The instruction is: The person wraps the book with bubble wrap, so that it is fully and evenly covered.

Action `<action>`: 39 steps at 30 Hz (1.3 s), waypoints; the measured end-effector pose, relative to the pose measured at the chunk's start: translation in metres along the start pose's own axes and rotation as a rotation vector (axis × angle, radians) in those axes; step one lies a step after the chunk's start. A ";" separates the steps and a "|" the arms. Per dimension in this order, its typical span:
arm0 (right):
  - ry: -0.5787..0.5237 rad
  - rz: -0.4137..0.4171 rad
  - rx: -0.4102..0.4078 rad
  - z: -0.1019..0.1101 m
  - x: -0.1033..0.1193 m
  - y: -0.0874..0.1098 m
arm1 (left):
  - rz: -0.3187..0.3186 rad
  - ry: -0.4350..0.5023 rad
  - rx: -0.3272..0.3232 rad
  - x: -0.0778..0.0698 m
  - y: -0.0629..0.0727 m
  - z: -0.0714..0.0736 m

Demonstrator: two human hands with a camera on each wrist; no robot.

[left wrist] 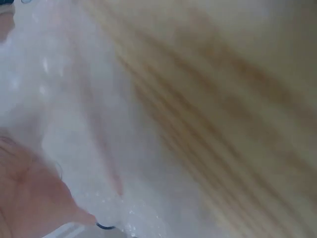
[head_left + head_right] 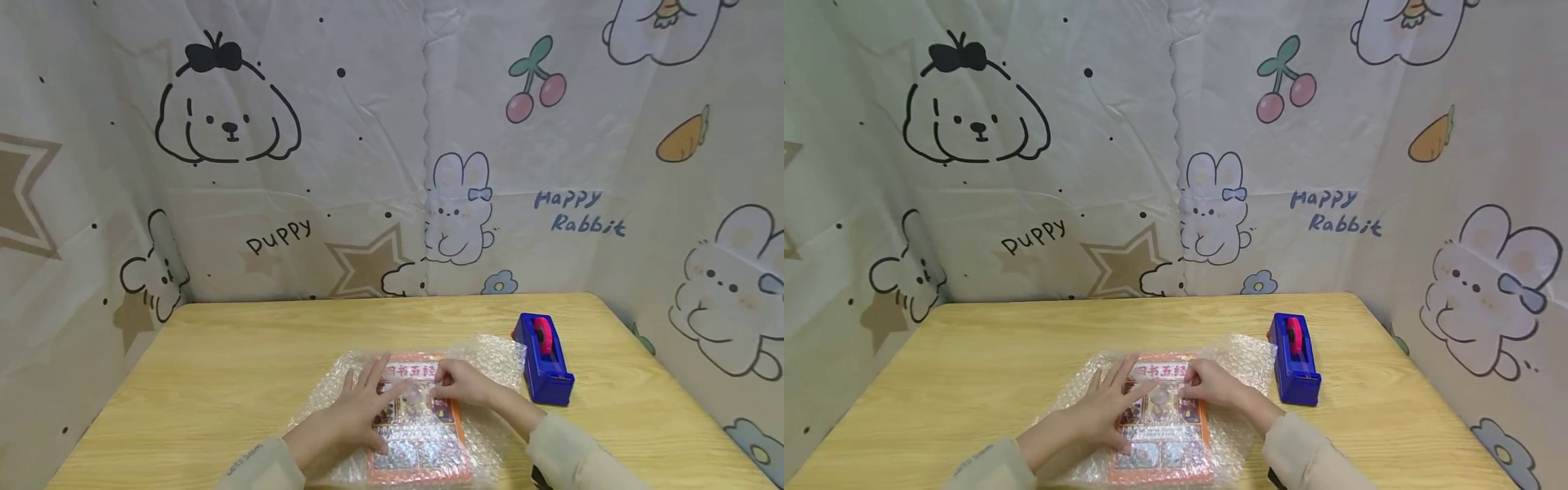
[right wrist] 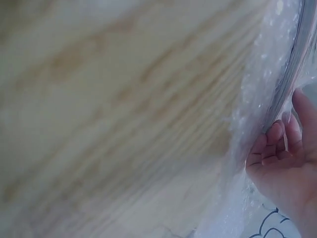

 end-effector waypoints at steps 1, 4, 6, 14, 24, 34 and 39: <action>0.001 -0.004 -0.002 0.000 0.000 0.000 | 0.005 0.008 0.035 0.001 0.000 0.001; 0.001 -0.034 -0.009 0.002 -0.001 0.002 | 0.024 0.030 0.135 0.002 0.000 0.002; 0.011 -0.084 -0.028 0.006 -0.004 0.006 | 0.033 0.043 0.174 0.001 -0.001 0.002; -0.045 -0.381 -0.124 0.023 -0.029 0.026 | 0.016 0.064 0.205 0.001 -0.002 -0.002; 0.075 -0.537 -0.202 0.044 -0.017 0.055 | -0.024 0.082 0.226 -0.002 0.002 0.002; 0.240 -0.539 -0.149 0.038 -0.002 0.099 | -0.031 0.095 0.231 0.000 0.003 0.001; 0.121 -0.485 -0.291 0.031 -0.002 0.103 | -0.030 0.103 0.236 0.001 0.002 0.002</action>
Point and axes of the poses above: each hand's wrist, its own y-axis away from the middle knuckle, its own z-axis out of the back of the hand, x = y × z, the point moved 3 cm from there along -y, towards the middle knuckle, and after that the axes turned 1 degree about x, right-handed, at the moved point
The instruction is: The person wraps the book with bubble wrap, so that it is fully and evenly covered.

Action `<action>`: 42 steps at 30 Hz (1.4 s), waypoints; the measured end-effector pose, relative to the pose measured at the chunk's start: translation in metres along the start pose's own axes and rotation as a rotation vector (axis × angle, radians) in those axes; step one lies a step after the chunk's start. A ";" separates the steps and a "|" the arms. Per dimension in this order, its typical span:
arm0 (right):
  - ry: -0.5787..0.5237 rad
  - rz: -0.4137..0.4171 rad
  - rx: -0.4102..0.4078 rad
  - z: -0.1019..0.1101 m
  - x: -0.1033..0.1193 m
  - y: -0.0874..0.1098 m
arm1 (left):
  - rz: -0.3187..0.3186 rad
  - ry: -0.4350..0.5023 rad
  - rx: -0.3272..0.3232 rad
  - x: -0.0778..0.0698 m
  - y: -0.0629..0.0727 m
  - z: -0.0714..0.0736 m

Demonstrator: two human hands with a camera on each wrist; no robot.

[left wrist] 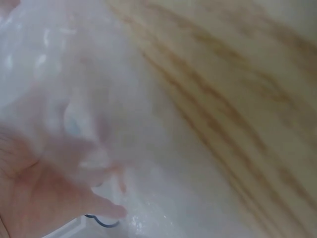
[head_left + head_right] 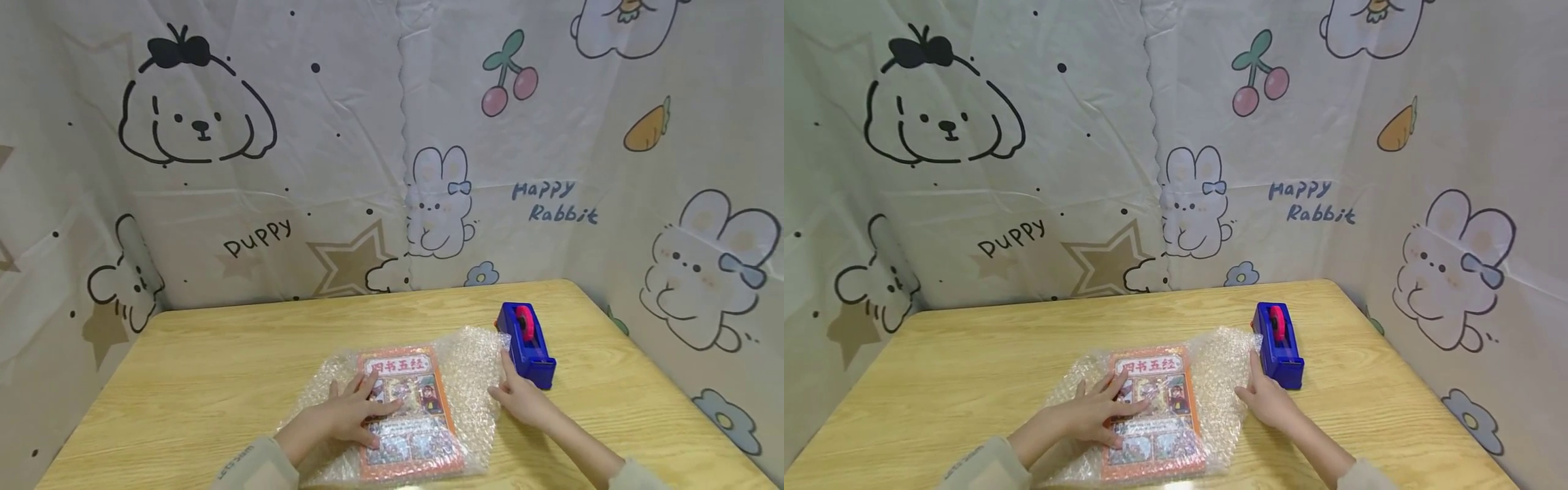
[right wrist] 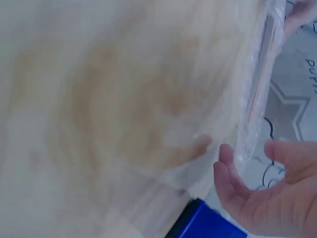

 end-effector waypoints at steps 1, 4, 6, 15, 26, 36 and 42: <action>-0.025 0.009 -0.020 -0.001 0.002 0.000 | 0.000 0.000 -0.001 0.000 0.001 0.000; -0.044 0.084 -0.109 -0.004 0.009 0.001 | -0.001 -0.005 -0.002 0.001 0.002 0.001; -0.051 0.147 -0.168 -0.006 0.015 0.001 | -0.001 -0.008 -0.003 0.002 0.002 0.001; -0.106 0.371 -0.186 -0.015 0.048 -0.004 | 0.017 -0.014 0.001 0.002 0.001 0.000; -0.230 0.574 0.210 -0.048 0.078 -0.022 | 0.029 -0.074 -0.018 0.000 0.001 0.001; -0.247 0.538 0.424 -0.071 0.077 -0.029 | 0.020 -0.075 -0.064 0.003 0.000 -0.003; -0.259 0.507 0.508 -0.073 0.075 -0.033 | -0.019 -0.036 -0.131 0.005 -0.004 -0.001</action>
Point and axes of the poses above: each hand's wrist, its own y-axis away from the middle knuckle, its own z-axis out of the back of the hand, x = y × z, the point moved 3 cm from there along -y, towards the middle knuckle, and after that the axes turned 1 degree about x, right-handed, at the moved point
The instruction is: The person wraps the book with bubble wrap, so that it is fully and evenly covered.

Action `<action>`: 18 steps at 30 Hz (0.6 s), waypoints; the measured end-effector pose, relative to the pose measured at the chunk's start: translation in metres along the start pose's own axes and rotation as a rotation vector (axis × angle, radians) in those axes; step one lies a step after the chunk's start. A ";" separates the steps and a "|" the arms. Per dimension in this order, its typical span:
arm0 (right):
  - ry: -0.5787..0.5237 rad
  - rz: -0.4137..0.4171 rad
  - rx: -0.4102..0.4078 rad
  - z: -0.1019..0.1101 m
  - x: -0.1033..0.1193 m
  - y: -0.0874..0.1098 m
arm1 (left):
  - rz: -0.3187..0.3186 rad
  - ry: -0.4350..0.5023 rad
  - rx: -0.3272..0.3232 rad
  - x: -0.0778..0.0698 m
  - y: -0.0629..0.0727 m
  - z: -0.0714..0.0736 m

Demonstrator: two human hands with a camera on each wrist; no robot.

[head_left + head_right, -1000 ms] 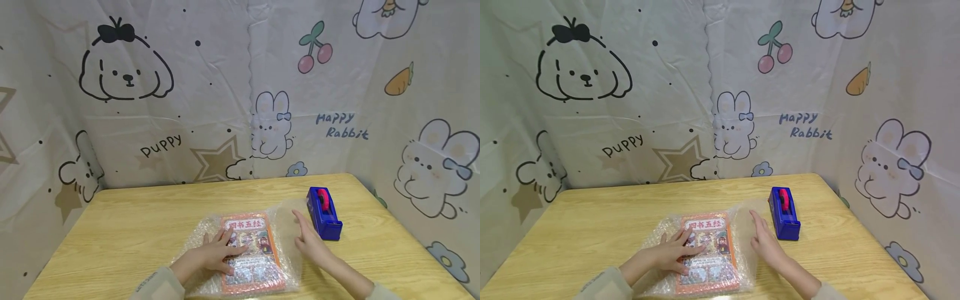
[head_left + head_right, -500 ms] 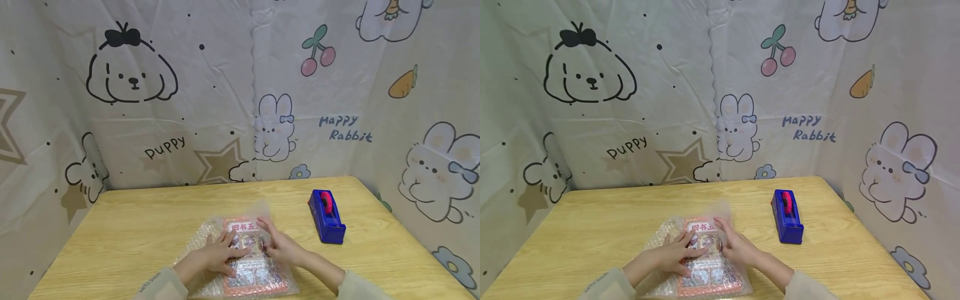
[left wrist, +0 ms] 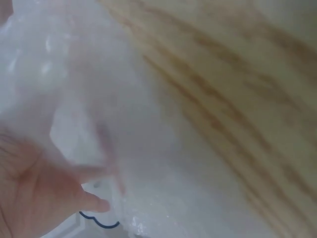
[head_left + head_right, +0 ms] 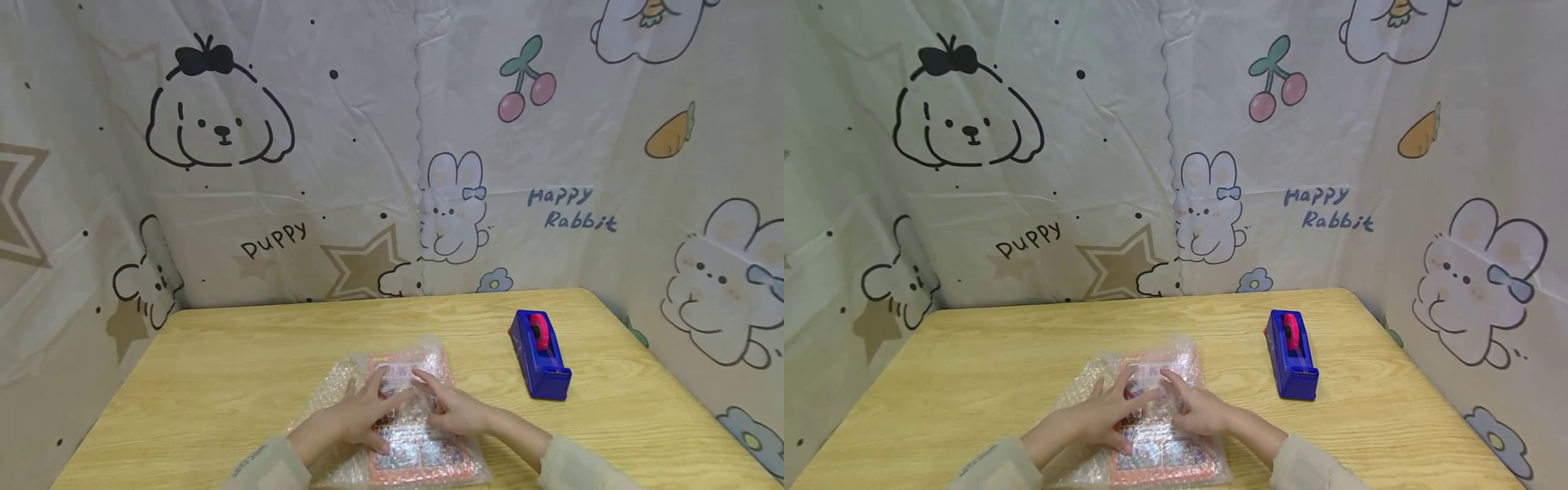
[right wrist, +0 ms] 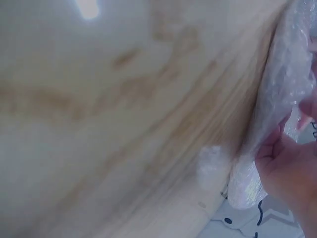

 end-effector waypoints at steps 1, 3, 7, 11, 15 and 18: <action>-0.014 -0.007 0.014 0.001 -0.001 0.000 | 0.002 0.000 -0.008 0.000 -0.001 0.000; -0.050 -0.017 0.038 0.003 -0.002 0.000 | 0.019 -0.025 -0.020 0.000 -0.002 0.001; -0.089 -0.003 0.070 0.007 -0.005 -0.001 | 0.049 -0.096 -0.020 -0.002 -0.003 0.004; 0.053 -0.008 -0.001 0.017 -0.006 -0.002 | 0.033 -0.181 -0.006 -0.006 -0.004 0.005; 0.351 -0.025 -0.121 0.029 -0.009 -0.005 | 0.023 -0.227 0.001 -0.007 -0.005 0.005; 0.533 -0.034 -0.140 0.034 -0.013 -0.009 | 0.027 -0.222 0.002 -0.006 -0.005 0.004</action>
Point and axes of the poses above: each hand's wrist, its own y-axis away from the middle knuckle, its own z-axis out of the back of the hand, x = y × z, the point moved 3 cm from there along -y, towards the middle knuckle, and after that the axes turned 1 degree about x, right-handed, at the moved point
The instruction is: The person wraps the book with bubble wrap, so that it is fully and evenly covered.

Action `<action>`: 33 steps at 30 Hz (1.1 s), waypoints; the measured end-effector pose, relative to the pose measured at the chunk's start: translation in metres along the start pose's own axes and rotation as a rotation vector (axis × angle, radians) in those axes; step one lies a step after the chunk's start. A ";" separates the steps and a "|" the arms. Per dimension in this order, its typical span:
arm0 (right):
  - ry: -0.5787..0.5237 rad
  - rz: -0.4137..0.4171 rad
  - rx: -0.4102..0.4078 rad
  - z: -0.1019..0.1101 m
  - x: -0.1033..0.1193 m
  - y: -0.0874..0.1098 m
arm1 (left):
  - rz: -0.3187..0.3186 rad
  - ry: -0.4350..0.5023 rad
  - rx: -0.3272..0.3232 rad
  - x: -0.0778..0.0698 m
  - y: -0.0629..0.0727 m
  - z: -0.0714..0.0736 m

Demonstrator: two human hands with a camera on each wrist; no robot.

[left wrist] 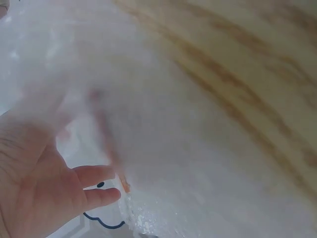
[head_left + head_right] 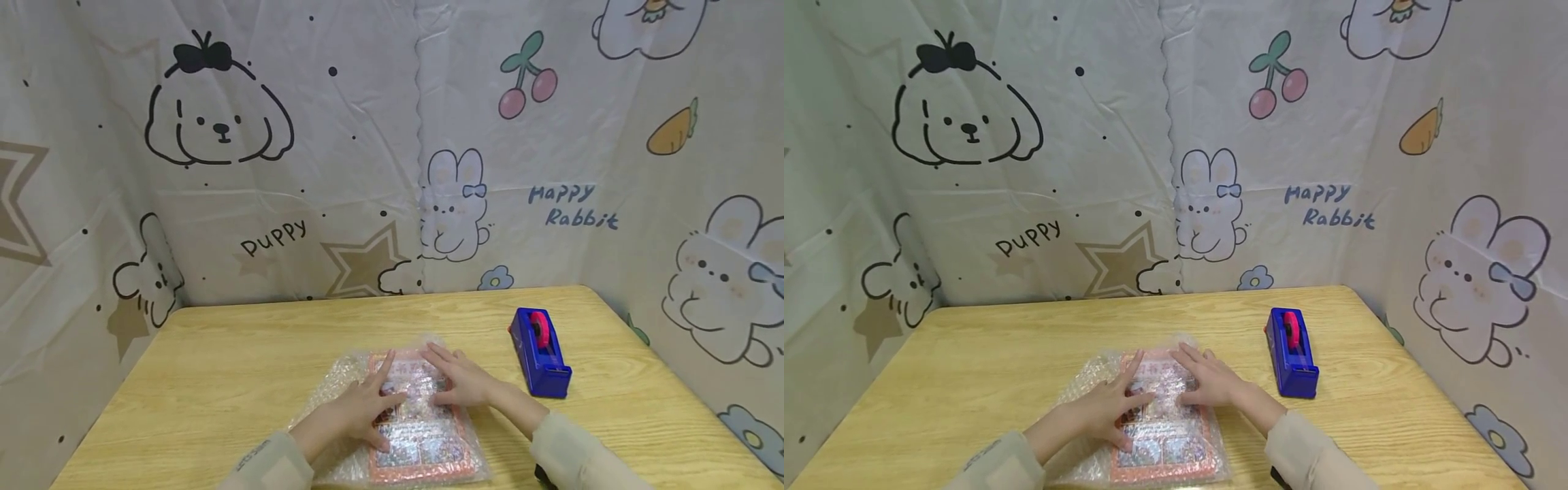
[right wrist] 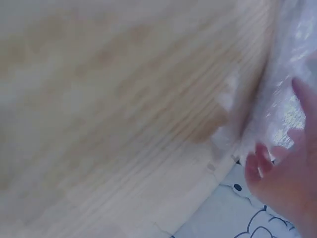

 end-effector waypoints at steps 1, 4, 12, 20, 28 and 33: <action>0.046 0.003 0.000 -0.001 -0.002 -0.002 | -0.001 0.001 -0.001 0.000 0.000 -0.001; 0.102 0.011 0.006 -0.002 -0.007 -0.007 | -0.010 0.001 -0.007 0.001 -0.001 -0.001; -0.061 -0.098 0.209 -0.007 -0.017 -0.013 | 0.000 0.069 0.049 -0.001 -0.001 -0.003; 0.089 -0.084 0.249 -0.007 -0.008 -0.014 | 0.063 0.094 0.071 0.003 -0.001 -0.001; 0.131 0.018 0.264 -0.024 0.011 0.007 | 0.072 0.102 0.074 0.006 -0.002 -0.002; 0.101 -0.011 0.203 -0.031 0.020 0.014 | 0.060 0.093 0.068 0.004 -0.001 -0.001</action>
Point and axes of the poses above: each hand's wrist, its own y-axis away from the middle knuckle, its own z-axis out of the back of the hand, x = y × z, the point moved 3 cm from there along -y, towards the middle knuckle, and after that the axes turned 1 degree about x, right-handed, at the moved point
